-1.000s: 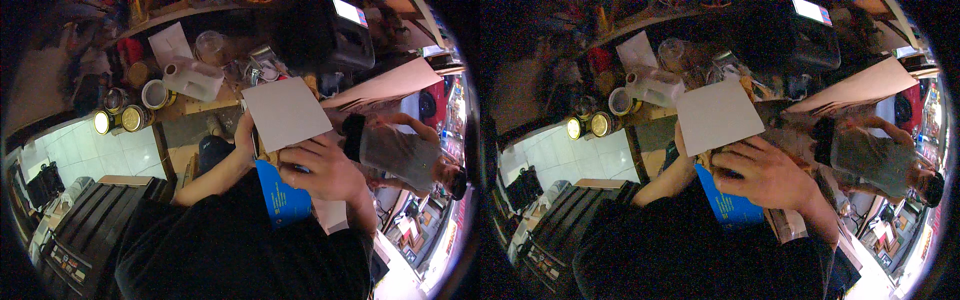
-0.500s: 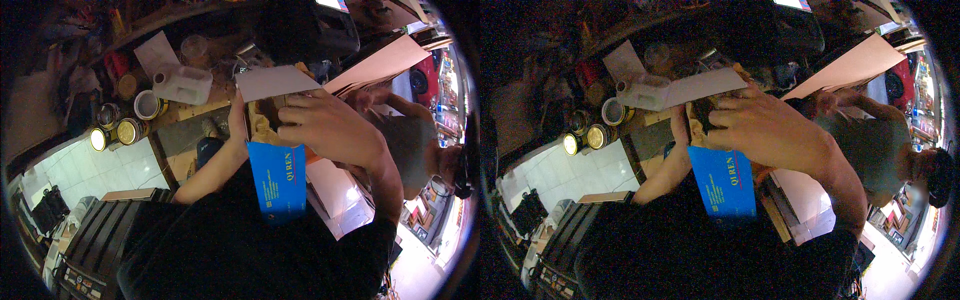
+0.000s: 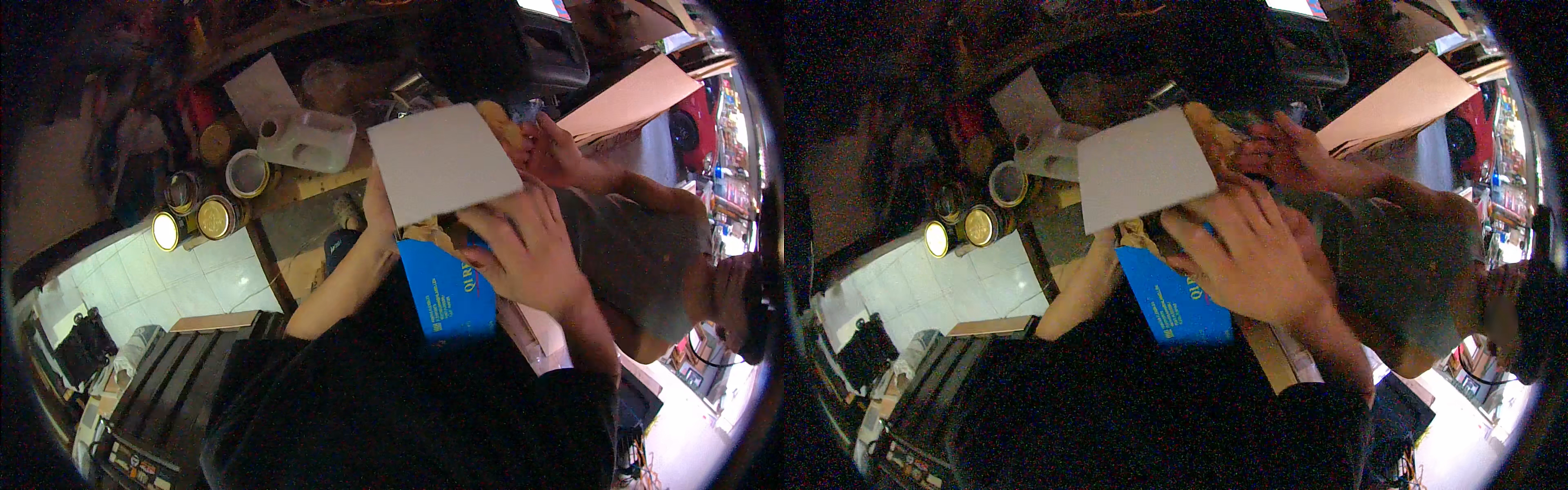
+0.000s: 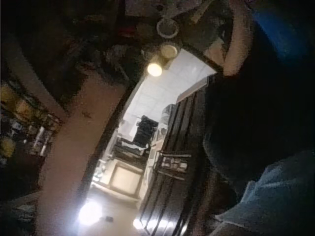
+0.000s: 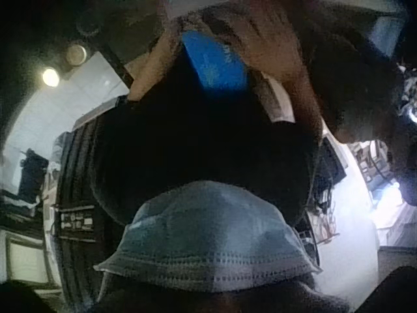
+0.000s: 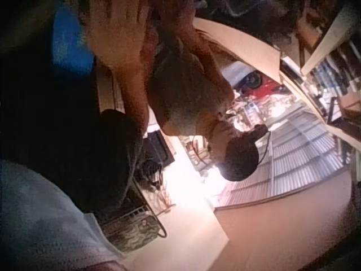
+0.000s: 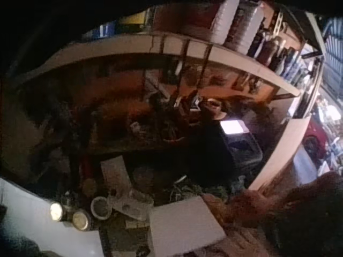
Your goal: The person assembles a spray gun, then opens a paint can and pours paint into a container. The person handles a rag and a box during the process.
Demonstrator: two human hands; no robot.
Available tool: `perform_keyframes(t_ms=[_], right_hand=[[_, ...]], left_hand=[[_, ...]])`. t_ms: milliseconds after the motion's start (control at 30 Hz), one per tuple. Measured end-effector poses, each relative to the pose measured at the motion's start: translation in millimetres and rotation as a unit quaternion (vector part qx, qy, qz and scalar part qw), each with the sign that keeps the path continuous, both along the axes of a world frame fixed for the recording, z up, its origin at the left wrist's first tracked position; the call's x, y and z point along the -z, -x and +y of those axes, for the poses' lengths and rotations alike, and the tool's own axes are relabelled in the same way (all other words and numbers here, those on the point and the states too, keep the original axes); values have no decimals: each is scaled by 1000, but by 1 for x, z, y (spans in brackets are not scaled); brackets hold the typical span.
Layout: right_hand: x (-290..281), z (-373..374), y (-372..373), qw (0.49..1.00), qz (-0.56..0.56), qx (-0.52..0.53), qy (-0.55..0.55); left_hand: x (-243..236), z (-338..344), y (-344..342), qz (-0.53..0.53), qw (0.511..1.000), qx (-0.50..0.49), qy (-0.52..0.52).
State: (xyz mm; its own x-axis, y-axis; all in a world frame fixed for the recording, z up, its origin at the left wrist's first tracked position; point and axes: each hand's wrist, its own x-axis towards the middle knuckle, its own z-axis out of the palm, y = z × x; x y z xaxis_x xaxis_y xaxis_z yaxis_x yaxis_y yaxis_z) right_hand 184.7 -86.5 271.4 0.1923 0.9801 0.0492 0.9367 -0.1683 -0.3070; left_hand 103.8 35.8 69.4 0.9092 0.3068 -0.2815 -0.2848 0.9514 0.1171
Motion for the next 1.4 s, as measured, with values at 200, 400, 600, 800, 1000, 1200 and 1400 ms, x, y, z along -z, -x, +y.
perform_keyframes(t_ms=[200,400,600,800,1000,1200,1400], right_hand=[[12,-10,54,951,117,280,58],[18,-21,69,936,99,324,95],[-12,-74,67,899,221,346,152],[-14,-154,40,812,391,429,-62],[-18,-76,3,953,193,233,-22],[-26,-75,8,928,270,204,159],[-28,-73,-4,955,166,188,160]], left_hand=[[-15,10,-1,-61,998,-6,-23],[-33,17,-16,-166,985,23,-51],[-67,38,-38,-149,989,18,-1],[-80,20,-44,-231,959,97,130],[-95,-24,-35,-256,927,163,220],[-87,-36,-32,-267,952,137,64],[-86,-43,-35,-48,993,109,-25]])
